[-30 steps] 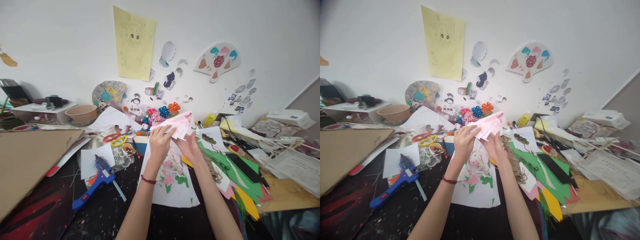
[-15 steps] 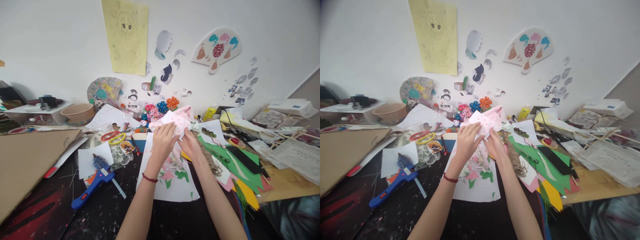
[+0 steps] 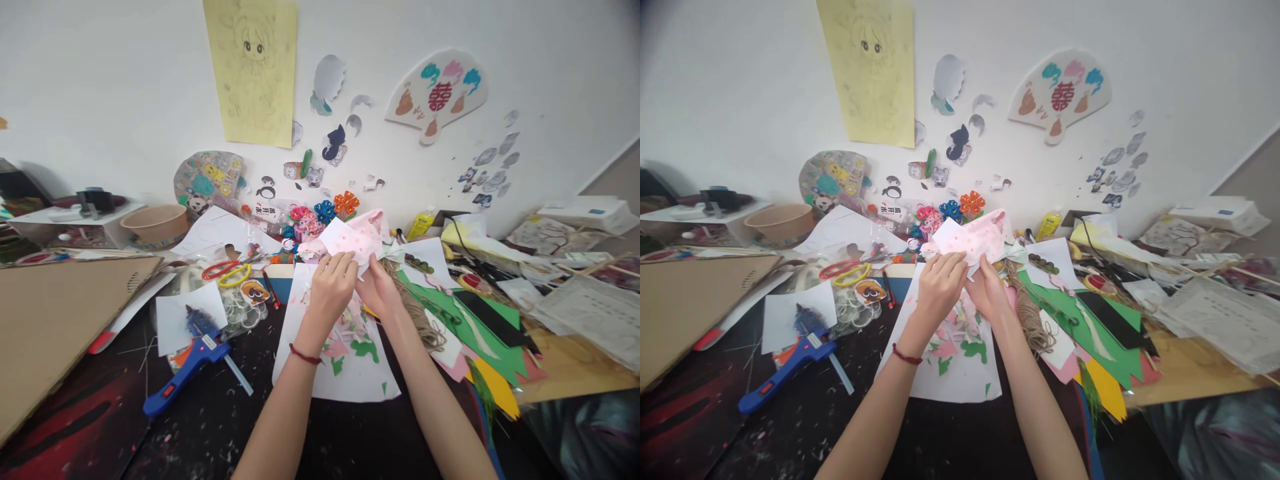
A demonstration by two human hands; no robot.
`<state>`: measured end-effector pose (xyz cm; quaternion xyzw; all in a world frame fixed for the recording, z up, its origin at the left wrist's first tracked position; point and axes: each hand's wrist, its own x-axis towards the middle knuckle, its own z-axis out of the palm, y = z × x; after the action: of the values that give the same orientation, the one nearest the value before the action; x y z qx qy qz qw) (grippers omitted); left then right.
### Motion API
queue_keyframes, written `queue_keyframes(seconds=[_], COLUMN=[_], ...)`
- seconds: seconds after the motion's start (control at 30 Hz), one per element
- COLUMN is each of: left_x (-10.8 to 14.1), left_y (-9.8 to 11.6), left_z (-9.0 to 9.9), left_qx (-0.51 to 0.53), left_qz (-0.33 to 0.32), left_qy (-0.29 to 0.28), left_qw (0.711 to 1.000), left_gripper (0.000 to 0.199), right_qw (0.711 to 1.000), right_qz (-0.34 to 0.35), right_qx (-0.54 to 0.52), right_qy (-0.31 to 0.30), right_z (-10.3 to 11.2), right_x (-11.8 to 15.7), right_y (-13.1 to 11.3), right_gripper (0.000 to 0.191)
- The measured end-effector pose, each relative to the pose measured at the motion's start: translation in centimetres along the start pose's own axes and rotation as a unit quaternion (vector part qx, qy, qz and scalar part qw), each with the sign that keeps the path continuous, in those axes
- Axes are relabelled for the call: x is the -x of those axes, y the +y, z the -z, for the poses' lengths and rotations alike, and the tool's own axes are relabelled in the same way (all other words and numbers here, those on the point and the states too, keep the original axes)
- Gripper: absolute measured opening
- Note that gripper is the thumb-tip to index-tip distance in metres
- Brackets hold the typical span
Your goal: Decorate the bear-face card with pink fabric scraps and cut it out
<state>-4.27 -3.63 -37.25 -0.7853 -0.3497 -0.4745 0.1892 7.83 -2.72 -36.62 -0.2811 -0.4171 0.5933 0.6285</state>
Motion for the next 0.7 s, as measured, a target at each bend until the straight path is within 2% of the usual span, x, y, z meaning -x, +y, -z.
queue_keyframes(seconds=[0.27, 0.43, 0.57, 0.7], left_x=[-0.4, -0.6, -0.5, -0.4], left_y=[0.0, -0.7, -1.0, -1.2], left_z=[1.0, 1.8, 1.4, 1.3], left_qx=[0.031, 0.004, -0.042, -0.056], left_qz=[0.007, -0.006, -0.011, -0.01], left_qy=[-0.032, -0.084, -0.061, -0.043], left_qw=[0.999, 0.996, 0.997, 0.997], left_gripper=[0.02, 0.043, 0.037, 0.033], right_qw=[1.0, 1.0, 0.997, 0.998], right_qz=[-0.009, 0.03, 0.055, 0.043], right_qx=[-0.012, 0.001, 0.048, 0.054], right_qy=[0.003, 0.009, 0.025, 0.013], right_z=[0.2, 0.3, 0.3, 0.3], right_x=[0.0, -0.2, -0.4, -0.3], right_y=[-0.2, -0.6, -0.6, -0.9], right_gripper=[0.032, 0.031, 0.033, 0.034])
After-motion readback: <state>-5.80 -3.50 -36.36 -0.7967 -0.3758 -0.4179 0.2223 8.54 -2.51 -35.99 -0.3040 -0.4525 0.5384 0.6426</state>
